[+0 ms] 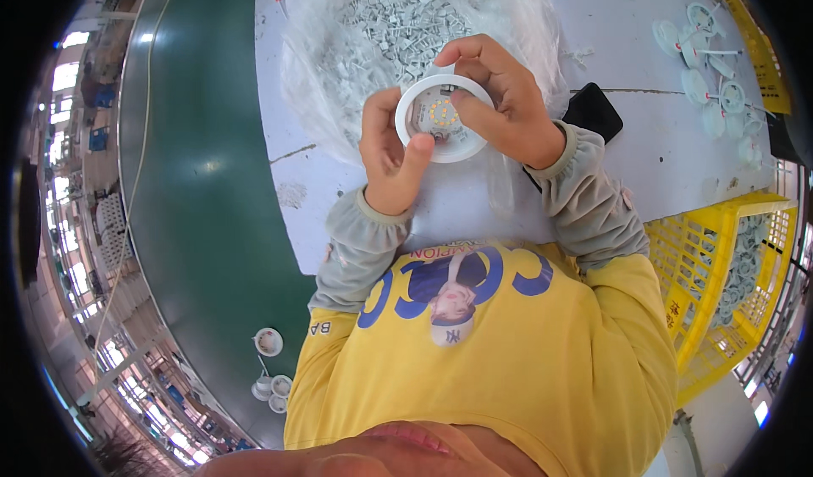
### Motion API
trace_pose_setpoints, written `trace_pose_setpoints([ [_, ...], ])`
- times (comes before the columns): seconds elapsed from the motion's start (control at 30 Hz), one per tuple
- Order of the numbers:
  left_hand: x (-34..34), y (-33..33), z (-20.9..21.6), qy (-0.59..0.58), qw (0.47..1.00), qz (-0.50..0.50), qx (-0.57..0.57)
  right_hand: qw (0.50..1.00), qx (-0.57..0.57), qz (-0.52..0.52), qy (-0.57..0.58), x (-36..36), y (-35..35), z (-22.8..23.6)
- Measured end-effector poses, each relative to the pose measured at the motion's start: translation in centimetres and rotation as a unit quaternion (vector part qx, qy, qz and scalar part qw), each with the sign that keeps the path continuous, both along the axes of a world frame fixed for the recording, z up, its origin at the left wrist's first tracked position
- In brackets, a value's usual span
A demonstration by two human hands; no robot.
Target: The person assembles circular LED light fixtures by taking plastic clips from a bag, attaching them onto the light housings by hand, and placing the assembled units onto the work surface.
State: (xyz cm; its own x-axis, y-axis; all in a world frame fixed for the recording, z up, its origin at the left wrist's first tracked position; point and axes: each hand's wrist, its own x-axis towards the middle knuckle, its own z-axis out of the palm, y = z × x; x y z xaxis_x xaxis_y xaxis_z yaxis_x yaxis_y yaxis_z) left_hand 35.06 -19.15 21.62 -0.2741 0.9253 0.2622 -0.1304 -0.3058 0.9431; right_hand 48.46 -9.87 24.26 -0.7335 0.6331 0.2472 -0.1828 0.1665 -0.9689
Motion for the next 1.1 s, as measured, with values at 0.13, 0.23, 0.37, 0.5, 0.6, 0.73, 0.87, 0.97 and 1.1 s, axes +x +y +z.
trace_pose_setpoints([
  [0.13, -0.7, -0.4, -0.4, 0.104, 0.989, 0.074, 0.068, 0.997, 0.012, 0.033, 0.070, -0.5, -0.5, 1.7],
  [0.23, -1.6, -0.7, 0.6, -0.054, 0.996, 0.048, 0.051, 0.992, 0.063, 0.075, 0.081, -0.9, 0.0, 2.3],
  [0.37, -1.7, -0.3, 0.8, -0.189, 0.978, -0.010, 0.087, 0.964, 0.262, -0.021, 0.038, -2.4, 0.3, 3.4],
  [0.5, -1.6, -0.7, 1.0, -0.207, 0.977, -0.028, 0.045, 0.954, 0.280, -0.011, 0.109, -3.7, -0.6, 3.5],
  [0.6, -1.1, -0.8, 1.2, -0.199, 0.978, -0.046, 0.041, 0.980, 0.179, 0.049, 0.070, -3.3, -1.3, 4.1],
  [0.73, -0.3, -0.8, 2.4, -0.172, 0.984, -0.028, 0.042, 0.977, 0.190, 0.055, 0.079, -3.0, -1.2, 3.6],
  [0.87, -0.9, -0.8, 1.4, -0.234, 0.966, -0.102, 0.044, 0.976, 0.192, 0.066, 0.079, -2.7, -1.3, 3.8],
  [0.97, -1.2, -0.5, 0.5, -0.246, 0.956, -0.138, 0.076, 0.977, 0.193, 0.071, 0.049, -2.4, -1.4, 4.0],
  [1.1, -1.3, -0.5, 0.6, -0.290, 0.941, -0.162, 0.060, 0.967, 0.244, 0.038, 0.067, -2.6, -1.5, 3.8],
])
